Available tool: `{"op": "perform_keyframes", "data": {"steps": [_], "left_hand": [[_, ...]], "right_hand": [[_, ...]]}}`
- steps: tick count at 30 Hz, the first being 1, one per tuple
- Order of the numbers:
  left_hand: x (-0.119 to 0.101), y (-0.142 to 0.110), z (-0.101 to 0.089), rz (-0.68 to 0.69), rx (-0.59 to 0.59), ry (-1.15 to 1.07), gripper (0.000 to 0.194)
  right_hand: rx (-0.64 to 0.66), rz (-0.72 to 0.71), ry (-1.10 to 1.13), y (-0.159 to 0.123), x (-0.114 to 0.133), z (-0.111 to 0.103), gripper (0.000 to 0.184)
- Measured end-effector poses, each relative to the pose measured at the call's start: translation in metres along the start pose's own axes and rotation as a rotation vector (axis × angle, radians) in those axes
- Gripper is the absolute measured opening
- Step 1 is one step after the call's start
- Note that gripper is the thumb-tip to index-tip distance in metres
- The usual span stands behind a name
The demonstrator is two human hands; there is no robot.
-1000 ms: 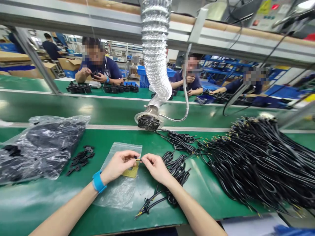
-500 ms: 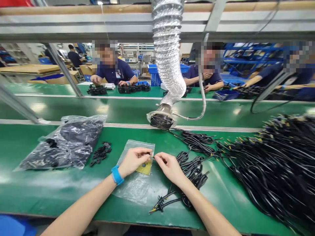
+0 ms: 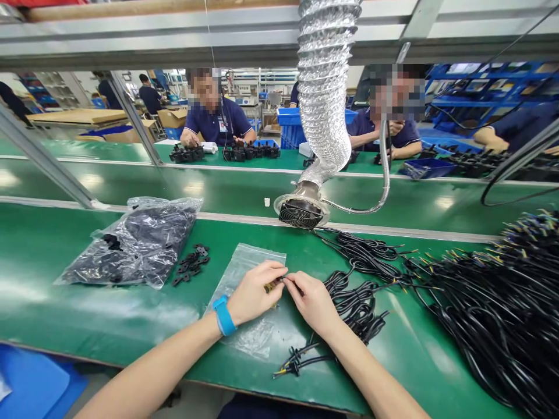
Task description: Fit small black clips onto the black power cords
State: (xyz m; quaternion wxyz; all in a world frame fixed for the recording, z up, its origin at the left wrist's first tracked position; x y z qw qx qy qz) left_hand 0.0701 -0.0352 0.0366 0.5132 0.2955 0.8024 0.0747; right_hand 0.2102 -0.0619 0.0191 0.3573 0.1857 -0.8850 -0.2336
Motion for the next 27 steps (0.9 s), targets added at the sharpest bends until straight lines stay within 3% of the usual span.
{"op": "perform_keyframes", "data": {"steps": [7, 10, 13, 17, 27], "left_hand": [[0.026, 0.006, 0.001, -0.403, 0.099, -0.524, 0.031], [0.036, 0.005, 0.002, -0.554, 0.049, -0.633, 0.046], [0.039, 0.003, 0.003, -0.634, 0.023, -0.705, 0.047], [0.037, 0.001, 0.005, -0.619, 0.074, -0.688, 0.042], [0.03, 0.0, 0.0, -0.335, 0.18, -0.343, 0.024]], "right_hand": [[-0.037, 0.034, 0.123, 0.003, 0.002, -0.007, 0.032], [-0.023, 0.076, 0.169, 0.004, -0.001, -0.007, 0.033], [-0.015, 0.11, 0.183, 0.003, -0.005, -0.007, 0.034], [0.045, 0.085, 0.136, 0.001, -0.003, -0.005, 0.04], [0.233, 0.114, 0.172, 0.0, -0.001, -0.003, 0.045]]}}
Point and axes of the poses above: each hand's wrist, its own y-axis towards the middle knuckle, its own z-axis out of the palm, x = y × z, the point moved 5 cm from there along y, towards the middle knuckle, and after that the axes turned 5 degrees about -x, right-handed, at the moved point
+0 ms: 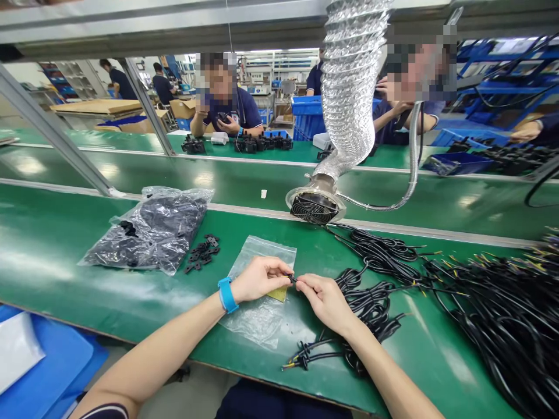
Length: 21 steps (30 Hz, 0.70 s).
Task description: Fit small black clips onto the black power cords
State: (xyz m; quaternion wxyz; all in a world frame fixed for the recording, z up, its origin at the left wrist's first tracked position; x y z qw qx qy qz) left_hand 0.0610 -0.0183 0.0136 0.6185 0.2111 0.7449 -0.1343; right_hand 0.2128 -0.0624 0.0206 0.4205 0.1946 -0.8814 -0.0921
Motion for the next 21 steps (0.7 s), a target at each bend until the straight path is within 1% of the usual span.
{"op": "perform_keyframes", "data": {"steps": [5, 8, 10, 13, 16, 21], "left_hand": [[-0.014, -0.001, 0.0, 0.14, 0.052, 0.12, 0.018], [-0.018, 0.0, -0.002, 0.151, 0.123, 0.077, 0.019], [-0.018, 0.001, -0.004, 0.157, 0.14, 0.046, 0.02], [-0.017, 0.001, -0.005, 0.182, 0.113, 0.067, 0.019], [-0.017, 0.0, 0.0, 0.207, 0.079, 0.105, 0.017], [-0.026, -0.004, 0.01, 0.327, -0.03, 0.207, 0.014]], "right_hand": [[0.038, 0.017, 0.021, -0.001, -0.001, 0.002, 0.045], [0.021, 0.027, 0.068, 0.0, 0.001, 0.001, 0.045], [0.014, 0.034, 0.096, 0.001, 0.002, 0.001, 0.046], [0.019, 0.05, 0.116, 0.001, 0.001, 0.002, 0.048], [0.024, 0.08, 0.157, 0.0, -0.002, 0.003, 0.048], [0.021, 0.15, 0.288, 0.001, -0.006, 0.004, 0.047]]}}
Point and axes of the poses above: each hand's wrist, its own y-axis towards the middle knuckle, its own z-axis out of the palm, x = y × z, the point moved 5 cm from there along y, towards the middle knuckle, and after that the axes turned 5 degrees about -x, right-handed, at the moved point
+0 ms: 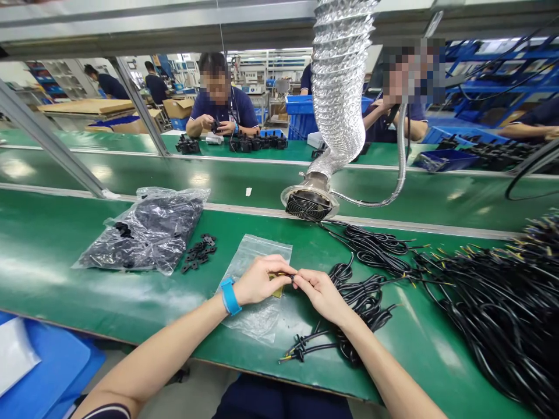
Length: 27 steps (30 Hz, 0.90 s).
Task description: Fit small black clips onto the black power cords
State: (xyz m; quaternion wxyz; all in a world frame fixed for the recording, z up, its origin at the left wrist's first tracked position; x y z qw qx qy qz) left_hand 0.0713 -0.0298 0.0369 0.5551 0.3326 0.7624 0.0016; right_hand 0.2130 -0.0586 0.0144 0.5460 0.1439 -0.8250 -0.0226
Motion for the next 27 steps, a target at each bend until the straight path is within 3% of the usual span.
{"op": "perform_keyframes", "data": {"steps": [5, 9, 17, 27], "left_hand": [[0.007, 0.001, -0.005, -0.123, -0.118, -0.052, 0.026], [0.013, 0.0, -0.007, -0.183, -0.116, -0.11, 0.045], [0.003, -0.005, 0.001, -0.029, -0.051, 0.053, 0.045], [0.001, -0.006, 0.001, 0.097, -0.064, 0.112, 0.046]], "right_hand": [[-0.11, 0.006, -0.036, 0.005, 0.001, -0.008, 0.034], [-0.171, -0.053, -0.102, 0.004, 0.004, -0.012, 0.026], [-0.078, -0.139, -0.157, 0.002, 0.006, -0.009, 0.035], [-0.036, -0.065, -0.082, 0.003, 0.008, -0.013, 0.032]]}}
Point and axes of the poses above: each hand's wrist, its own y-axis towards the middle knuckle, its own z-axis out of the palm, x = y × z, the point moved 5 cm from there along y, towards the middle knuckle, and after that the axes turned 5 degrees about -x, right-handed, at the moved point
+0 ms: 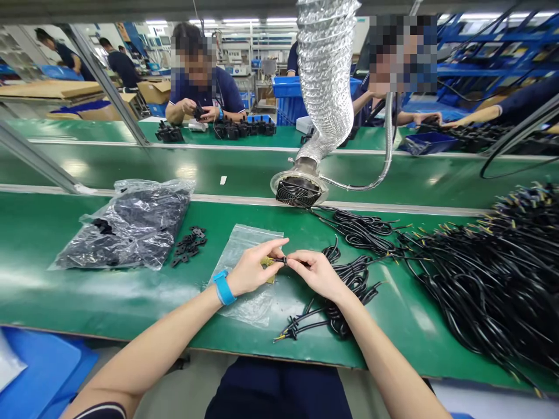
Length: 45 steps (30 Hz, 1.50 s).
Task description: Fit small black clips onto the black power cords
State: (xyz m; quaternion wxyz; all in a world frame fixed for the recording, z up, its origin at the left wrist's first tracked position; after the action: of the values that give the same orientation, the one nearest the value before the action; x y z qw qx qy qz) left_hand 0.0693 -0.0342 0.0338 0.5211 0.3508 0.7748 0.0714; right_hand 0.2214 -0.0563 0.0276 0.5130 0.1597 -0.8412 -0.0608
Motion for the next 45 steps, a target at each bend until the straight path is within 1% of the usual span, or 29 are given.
{"op": "perform_keyframes", "data": {"steps": [2, 7, 11, 13, 15, 17, 19, 20, 21, 23, 25, 26, 29, 31, 32, 34, 35, 37, 39, 40, 42, 44, 45], "left_hand": [[-0.001, -0.001, 0.0, 0.023, -0.004, 0.013, 0.046], [-0.001, -0.003, 0.004, 0.031, 0.006, 0.006, 0.049], [-0.002, -0.004, 0.006, 0.042, 0.011, -0.006, 0.05], [-0.004, -0.004, 0.005, 0.057, 0.005, 0.008, 0.048], [-0.007, -0.003, 0.004, 0.077, -0.003, 0.035, 0.042], [-0.011, -0.003, 0.003, 0.087, -0.007, 0.07, 0.036], [-0.013, -0.003, 0.003, 0.084, 0.003, 0.101, 0.033], [-0.014, -0.004, 0.004, 0.082, 0.02, 0.116, 0.032], [-0.015, -0.005, 0.005, 0.083, 0.044, 0.133, 0.031], [-0.018, -0.007, 0.01, 0.098, 0.115, 0.179, 0.03], [-0.022, -0.011, 0.016, 0.12, 0.185, 0.24, 0.03], [-0.024, -0.013, 0.019, 0.133, 0.217, 0.269, 0.031], [-0.029, -0.017, 0.026, 0.173, 0.296, 0.328, 0.035], [-0.029, -0.018, 0.026, 0.184, 0.314, 0.351, 0.036], [-0.029, -0.017, 0.025, 0.178, 0.307, 0.366, 0.036], [-0.026, -0.016, 0.023, 0.154, 0.281, 0.393, 0.035], [-0.025, -0.016, 0.023, 0.144, 0.278, 0.398, 0.035], [-0.026, -0.018, 0.026, 0.155, 0.307, 0.378, 0.035], [-0.029, -0.023, 0.033, 0.196, 0.38, 0.341, 0.034], [-0.032, -0.026, 0.037, 0.223, 0.421, 0.325, 0.034], [-0.036, -0.028, 0.042, 0.276, 0.491, 0.295, 0.032], [-0.038, -0.026, 0.038, 0.299, 0.514, 0.236, 0.032], [-0.038, -0.021, 0.032, 0.289, 0.497, 0.2, 0.034]], "right_hand": [[0.002, 0.031, 0.04, -0.001, -0.002, 0.0, 0.032], [0.002, 0.105, 0.103, -0.004, -0.007, 0.002, 0.034], [0.007, 0.131, 0.084, -0.003, -0.008, 0.003, 0.035], [0.027, 0.106, 0.034, -0.003, -0.004, -0.001, 0.035], [0.011, 0.041, -0.032, -0.003, 0.002, -0.014, 0.029], [-0.068, -0.028, -0.114, -0.007, 0.01, -0.037, 0.023], [-0.138, -0.057, -0.204, -0.016, 0.017, -0.06, 0.019], [-0.137, -0.052, -0.249, -0.022, 0.019, -0.069, 0.017], [-0.104, -0.039, -0.295, -0.028, 0.019, -0.073, 0.014], [0.021, -0.017, -0.392, -0.041, 0.02, -0.071, 0.013], [0.136, -0.029, -0.52, -0.053, 0.02, -0.058, 0.018], [0.165, -0.049, -0.594, -0.057, 0.021, -0.05, 0.02], [0.182, -0.116, -0.791, -0.062, 0.025, -0.03, 0.02], [0.19, -0.147, -0.838, -0.062, 0.027, -0.025, 0.023], [0.192, -0.156, -0.823, -0.062, 0.028, -0.026, 0.023], [0.15, -0.166, -0.712, -0.06, 0.03, -0.037, 0.021], [0.099, -0.163, -0.626, -0.06, 0.03, -0.047, 0.02], [-0.059, -0.142, -0.431, -0.058, 0.031, -0.071, 0.022], [-0.246, -0.076, -0.268, -0.055, 0.027, -0.095, 0.025], [-0.32, -0.032, -0.218, -0.054, 0.025, -0.103, 0.028], [-0.4, 0.04, -0.197, -0.048, 0.02, -0.109, 0.034], [-0.386, 0.038, -0.284, -0.039, 0.02, -0.102, 0.041], [-0.361, 0.008, -0.359, -0.034, 0.022, -0.095, 0.044]]}}
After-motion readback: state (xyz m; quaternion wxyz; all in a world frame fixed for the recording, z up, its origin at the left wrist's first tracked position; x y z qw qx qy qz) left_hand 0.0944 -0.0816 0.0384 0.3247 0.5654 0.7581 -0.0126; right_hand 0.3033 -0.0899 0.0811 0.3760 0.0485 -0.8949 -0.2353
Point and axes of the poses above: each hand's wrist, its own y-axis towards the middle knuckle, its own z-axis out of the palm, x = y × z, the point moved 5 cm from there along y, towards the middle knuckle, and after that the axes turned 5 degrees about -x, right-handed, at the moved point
